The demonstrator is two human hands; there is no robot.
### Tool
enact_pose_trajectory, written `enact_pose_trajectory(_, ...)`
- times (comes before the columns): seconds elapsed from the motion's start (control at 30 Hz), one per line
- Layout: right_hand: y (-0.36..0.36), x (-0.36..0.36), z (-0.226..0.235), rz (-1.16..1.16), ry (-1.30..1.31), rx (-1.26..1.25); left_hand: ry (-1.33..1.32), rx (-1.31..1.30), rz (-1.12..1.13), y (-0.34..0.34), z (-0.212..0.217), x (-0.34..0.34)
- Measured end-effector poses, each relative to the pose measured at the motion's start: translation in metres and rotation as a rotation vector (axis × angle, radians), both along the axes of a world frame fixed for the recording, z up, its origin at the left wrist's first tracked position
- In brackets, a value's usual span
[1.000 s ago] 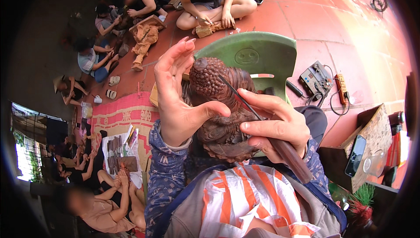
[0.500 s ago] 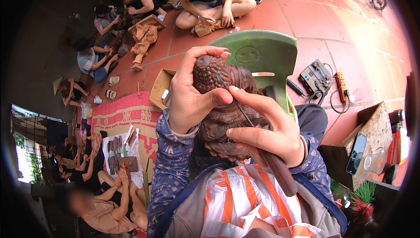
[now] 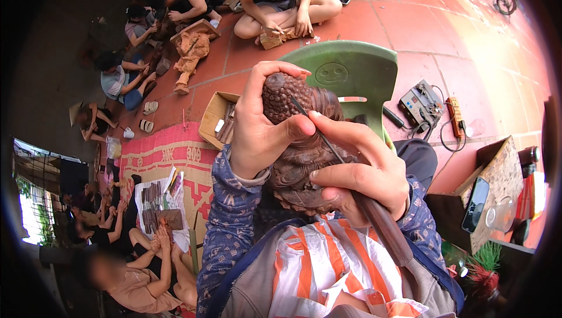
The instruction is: The person carves a wooden Buddha head sculpture using a chisel and mallet. They hold the sculpture in their lap and repeatedly strike the chisel to refine the details of the head and hair.
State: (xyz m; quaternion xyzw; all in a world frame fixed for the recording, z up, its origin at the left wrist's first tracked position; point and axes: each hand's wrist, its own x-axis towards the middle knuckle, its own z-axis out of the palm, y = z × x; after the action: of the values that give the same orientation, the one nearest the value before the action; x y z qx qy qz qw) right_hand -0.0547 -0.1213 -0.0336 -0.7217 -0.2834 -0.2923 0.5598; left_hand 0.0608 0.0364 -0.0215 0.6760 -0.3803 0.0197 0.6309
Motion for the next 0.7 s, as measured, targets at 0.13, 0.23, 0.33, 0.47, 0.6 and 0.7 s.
enact_pose_trajectory(0.13,-0.006,0.004,-0.009,0.199,-0.075,0.144,-0.094,-0.01,-0.062,0.005,-0.003,0.006)
enact_pose_trajectory(0.23,-0.009,0.004,-0.008,0.182,-0.07,0.151,-0.056,-0.016,-0.039,0.005,-0.003,0.004)
enact_pose_trajectory(0.33,-0.014,0.006,-0.01,0.153,-0.038,0.222,-0.017,-0.021,-0.013,0.0,-0.002,0.0)
enact_pose_trajectory(0.47,-0.013,0.017,-0.017,0.142,-0.027,0.359,-0.034,0.003,0.034,-0.002,0.001,-0.004)
enact_pose_trajectory(0.6,-0.016,0.017,-0.015,0.155,0.081,0.399,-0.042,0.015,0.053,-0.002,0.002,-0.006)
enact_pose_trajectory(0.7,-0.024,0.021,-0.007,0.16,0.077,0.321,-0.029,0.009,0.057,-0.003,0.002,-0.007)
